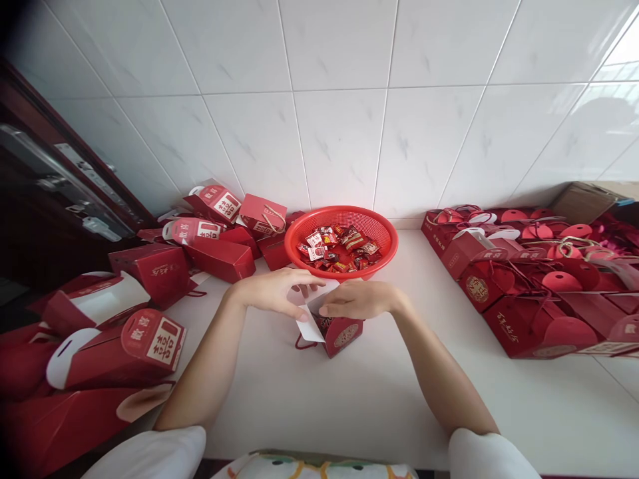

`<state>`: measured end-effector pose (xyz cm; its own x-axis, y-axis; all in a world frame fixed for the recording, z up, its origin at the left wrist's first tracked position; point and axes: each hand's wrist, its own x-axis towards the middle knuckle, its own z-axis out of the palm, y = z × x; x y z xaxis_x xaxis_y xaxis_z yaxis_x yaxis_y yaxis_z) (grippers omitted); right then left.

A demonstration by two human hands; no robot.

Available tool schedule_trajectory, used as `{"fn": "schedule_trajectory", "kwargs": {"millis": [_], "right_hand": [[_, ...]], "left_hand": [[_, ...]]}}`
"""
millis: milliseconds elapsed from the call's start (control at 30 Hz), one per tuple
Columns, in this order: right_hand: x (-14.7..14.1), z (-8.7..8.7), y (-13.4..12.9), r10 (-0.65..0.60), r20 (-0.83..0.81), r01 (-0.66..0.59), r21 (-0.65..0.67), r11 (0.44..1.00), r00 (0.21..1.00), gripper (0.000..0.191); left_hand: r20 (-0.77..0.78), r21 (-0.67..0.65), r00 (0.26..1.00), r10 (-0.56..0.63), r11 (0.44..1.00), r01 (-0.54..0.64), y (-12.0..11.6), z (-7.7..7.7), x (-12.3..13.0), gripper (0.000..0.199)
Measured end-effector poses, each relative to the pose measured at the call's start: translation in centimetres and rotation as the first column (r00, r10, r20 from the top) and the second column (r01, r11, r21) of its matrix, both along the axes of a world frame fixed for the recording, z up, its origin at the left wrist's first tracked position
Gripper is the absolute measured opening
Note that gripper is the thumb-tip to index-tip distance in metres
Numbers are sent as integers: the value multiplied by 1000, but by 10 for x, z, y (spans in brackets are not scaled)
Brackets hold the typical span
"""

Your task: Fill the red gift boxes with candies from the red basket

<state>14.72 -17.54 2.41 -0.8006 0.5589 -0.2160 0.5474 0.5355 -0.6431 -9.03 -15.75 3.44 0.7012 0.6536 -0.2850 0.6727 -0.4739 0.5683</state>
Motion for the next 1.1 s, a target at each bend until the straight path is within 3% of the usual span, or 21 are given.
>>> {"fn": "schedule_trajectory", "kwargs": {"millis": [100,233,367,533,600,700,800,900,1000,1100], "right_hand": [[22,2,-9,51,-95,-62,-119,991,994,43],[37,-10,-34,-118,-265,64,-204,977,957,48],[34,-32,-65,-304,-409,299,-77,951,861,46],[25,-52,-91,-389,-513,458,10,889,765,39],[24,-60,-96,-416,-565,564,109,819,713,36],[22,-75,-100,-475,-594,709,246,661,649,20],[20,-89,-103,-566,-589,805,289,519,577,45],[18,-99,-108,-608,-608,856,289,428,510,59],[15,-101,-112,-594,-631,860,276,430,500,59],[11,-99,-113,-524,-638,807,291,514,564,51]], "left_hand": [[18,-22,1000,12,1000,-12,0,-1,-2,78],[20,-48,1000,13,999,-12,-1,-1,-2,80],[-58,-38,998,-32,999,30,-3,3,1,86],[-64,16,988,-141,990,142,-5,3,3,86],[-49,21,992,-118,993,119,-5,1,5,80],[-14,37,998,-58,998,59,-6,-3,11,66],[36,58,998,-47,997,45,-6,-6,18,61],[26,51,999,29,998,-31,-8,-9,25,70],[-62,115,989,133,985,-126,-13,-8,30,80],[-137,209,969,206,962,-175,-18,-6,33,81]]}}
